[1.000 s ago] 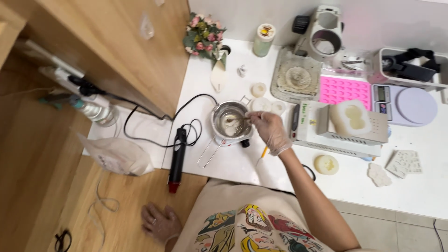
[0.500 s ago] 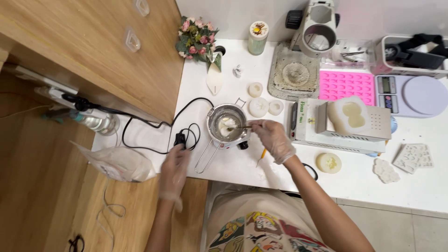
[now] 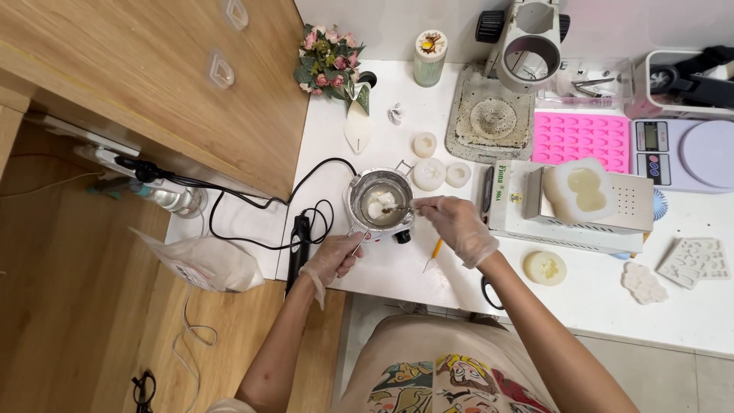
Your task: Melting wax and pouring it into molds to create candles.
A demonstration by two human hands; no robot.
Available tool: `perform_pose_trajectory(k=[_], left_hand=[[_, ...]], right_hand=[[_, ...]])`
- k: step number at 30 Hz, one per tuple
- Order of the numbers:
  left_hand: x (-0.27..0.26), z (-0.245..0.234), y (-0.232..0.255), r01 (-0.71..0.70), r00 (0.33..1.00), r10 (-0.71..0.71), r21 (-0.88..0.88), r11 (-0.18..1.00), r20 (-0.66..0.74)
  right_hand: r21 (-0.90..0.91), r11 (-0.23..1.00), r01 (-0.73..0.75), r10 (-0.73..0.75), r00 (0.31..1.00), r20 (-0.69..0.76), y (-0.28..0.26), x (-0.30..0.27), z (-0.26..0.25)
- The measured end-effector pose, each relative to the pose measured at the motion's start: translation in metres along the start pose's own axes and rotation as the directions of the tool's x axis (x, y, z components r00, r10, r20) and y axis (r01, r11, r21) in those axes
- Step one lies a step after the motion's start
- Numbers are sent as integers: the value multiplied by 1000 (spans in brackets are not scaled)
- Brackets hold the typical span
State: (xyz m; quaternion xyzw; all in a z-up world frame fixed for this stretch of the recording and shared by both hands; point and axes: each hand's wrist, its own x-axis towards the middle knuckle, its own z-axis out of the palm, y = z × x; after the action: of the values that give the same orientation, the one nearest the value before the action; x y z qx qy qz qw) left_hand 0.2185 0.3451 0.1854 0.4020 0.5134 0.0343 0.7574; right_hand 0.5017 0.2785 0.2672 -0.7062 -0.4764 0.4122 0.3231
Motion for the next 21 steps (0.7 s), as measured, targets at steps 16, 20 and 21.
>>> perform_pose_trajectory(k=[16, 20, 21], left_hand=[[-45, 160, 134, -309, 925, 363, 335, 890, -110], [-32, 201, 151, -351, 908, 414, 422, 836, -65], [-28, 210, 154, -369, 896, 441, 466, 804, -52]], right_hand=[[276, 934, 229, -226, 973, -45, 3, -56, -214], [295, 904, 309, -312, 949, -40, 30, -65, -256], [267, 919, 290, -287, 957, -50, 38, -65, -264]])
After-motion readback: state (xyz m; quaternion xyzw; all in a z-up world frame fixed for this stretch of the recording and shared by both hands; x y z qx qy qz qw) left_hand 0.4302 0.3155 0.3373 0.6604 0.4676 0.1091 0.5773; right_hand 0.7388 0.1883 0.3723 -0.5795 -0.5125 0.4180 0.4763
